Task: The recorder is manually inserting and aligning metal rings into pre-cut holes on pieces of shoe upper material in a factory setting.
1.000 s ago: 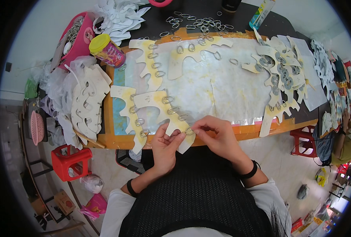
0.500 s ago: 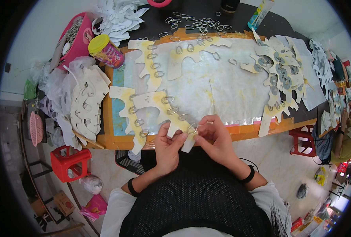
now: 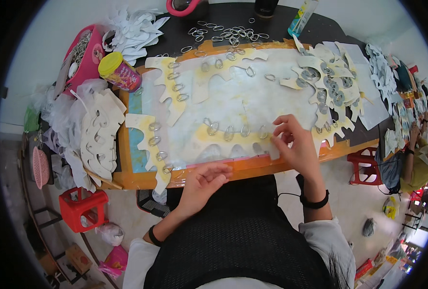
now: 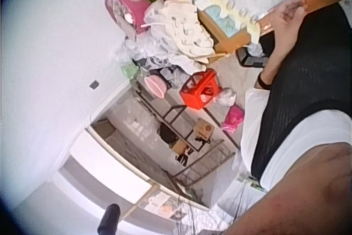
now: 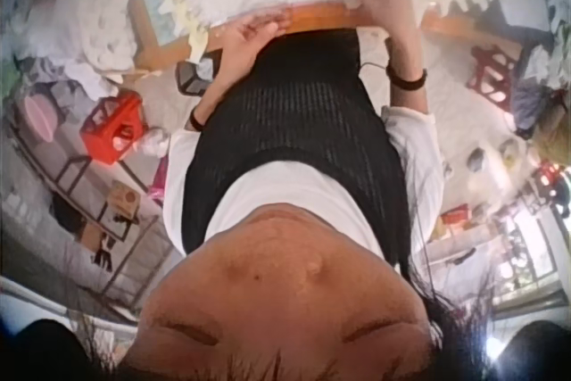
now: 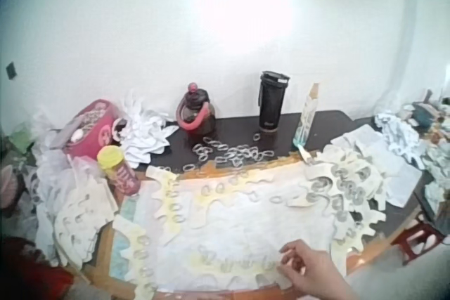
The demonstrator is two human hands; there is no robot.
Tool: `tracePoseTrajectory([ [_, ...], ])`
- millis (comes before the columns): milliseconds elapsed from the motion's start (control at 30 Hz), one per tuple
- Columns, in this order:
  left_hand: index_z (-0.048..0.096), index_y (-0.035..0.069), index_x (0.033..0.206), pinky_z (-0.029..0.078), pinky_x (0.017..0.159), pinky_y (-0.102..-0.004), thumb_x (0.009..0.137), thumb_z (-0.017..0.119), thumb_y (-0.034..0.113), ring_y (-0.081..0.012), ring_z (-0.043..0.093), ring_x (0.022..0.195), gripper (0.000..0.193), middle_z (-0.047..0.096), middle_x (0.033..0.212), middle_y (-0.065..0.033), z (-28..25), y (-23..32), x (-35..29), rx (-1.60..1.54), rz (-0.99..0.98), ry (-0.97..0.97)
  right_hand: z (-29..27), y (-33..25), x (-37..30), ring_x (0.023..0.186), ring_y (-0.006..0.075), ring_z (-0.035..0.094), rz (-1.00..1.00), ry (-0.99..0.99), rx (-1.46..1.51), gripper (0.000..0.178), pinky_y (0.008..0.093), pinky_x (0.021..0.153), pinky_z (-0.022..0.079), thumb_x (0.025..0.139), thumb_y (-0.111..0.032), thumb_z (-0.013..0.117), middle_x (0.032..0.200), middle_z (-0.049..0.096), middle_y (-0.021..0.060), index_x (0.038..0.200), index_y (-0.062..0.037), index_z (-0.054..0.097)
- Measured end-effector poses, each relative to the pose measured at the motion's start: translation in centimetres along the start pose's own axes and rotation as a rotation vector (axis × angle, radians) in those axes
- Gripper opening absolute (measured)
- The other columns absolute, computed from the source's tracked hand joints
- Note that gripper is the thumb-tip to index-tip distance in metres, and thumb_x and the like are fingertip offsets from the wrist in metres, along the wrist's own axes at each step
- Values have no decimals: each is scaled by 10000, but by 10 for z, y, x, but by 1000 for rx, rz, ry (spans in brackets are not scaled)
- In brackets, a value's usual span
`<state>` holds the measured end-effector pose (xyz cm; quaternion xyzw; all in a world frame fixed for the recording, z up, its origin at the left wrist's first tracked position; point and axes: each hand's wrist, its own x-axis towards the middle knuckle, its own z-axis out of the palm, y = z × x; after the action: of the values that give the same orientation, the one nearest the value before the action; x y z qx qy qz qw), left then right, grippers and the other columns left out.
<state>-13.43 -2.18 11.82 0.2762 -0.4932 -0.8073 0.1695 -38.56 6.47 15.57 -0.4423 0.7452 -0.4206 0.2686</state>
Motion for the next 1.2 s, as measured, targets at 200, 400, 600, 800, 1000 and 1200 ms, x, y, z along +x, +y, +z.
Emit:
tracePoseTrajectory([
  [200,583,-50,1153,494,925,-304,924,553,-13,-177,626,1031,234,637,1147,-132,5,10,1,206,126,22,-21,25,8,599,251,623,-7,218,-241,110,320,565,481,796,-8,643,792,648,122,883,-13,576],
  [400,614,-21,1099,488,864,-292,878,624,28,-215,633,982,227,644,1112,-138,2,27,28,745,319,238,-33,54,18,675,269,625,-95,394,-403,66,345,618,490,806,-10,627,784,639,140,871,-1,628],
  [600,580,18,1183,408,989,-452,863,642,133,-439,486,1190,345,462,1318,-292,-3,39,69,1306,469,439,-35,58,18,703,291,635,-136,373,-349,85,351,648,504,828,-6,598,975,628,171,906,18,620],
  [800,500,62,1308,333,1055,-498,918,559,152,-498,398,1235,405,381,1364,-348,-10,35,97,1442,396,483,-36,48,17,905,316,621,-110,522,-364,186,358,759,501,817,20,589,984,587,162,1000,-13,574],
  [1000,561,57,1209,292,1057,-527,888,576,81,-478,400,1221,322,452,1264,-305,-17,35,124,1494,456,540,8,13,-3,924,345,586,-363,223,-219,182,402,809,479,772,16,620,971,587,132,946,-22,585],
  [1200,658,29,984,462,823,-429,851,589,14,-332,585,925,150,592,985,-183,-8,44,141,1075,477,690,56,6,-17,934,322,568,-479,-47,-249,251,391,813,480,792,-55,652,1006,575,128,1036,-22,605],
])
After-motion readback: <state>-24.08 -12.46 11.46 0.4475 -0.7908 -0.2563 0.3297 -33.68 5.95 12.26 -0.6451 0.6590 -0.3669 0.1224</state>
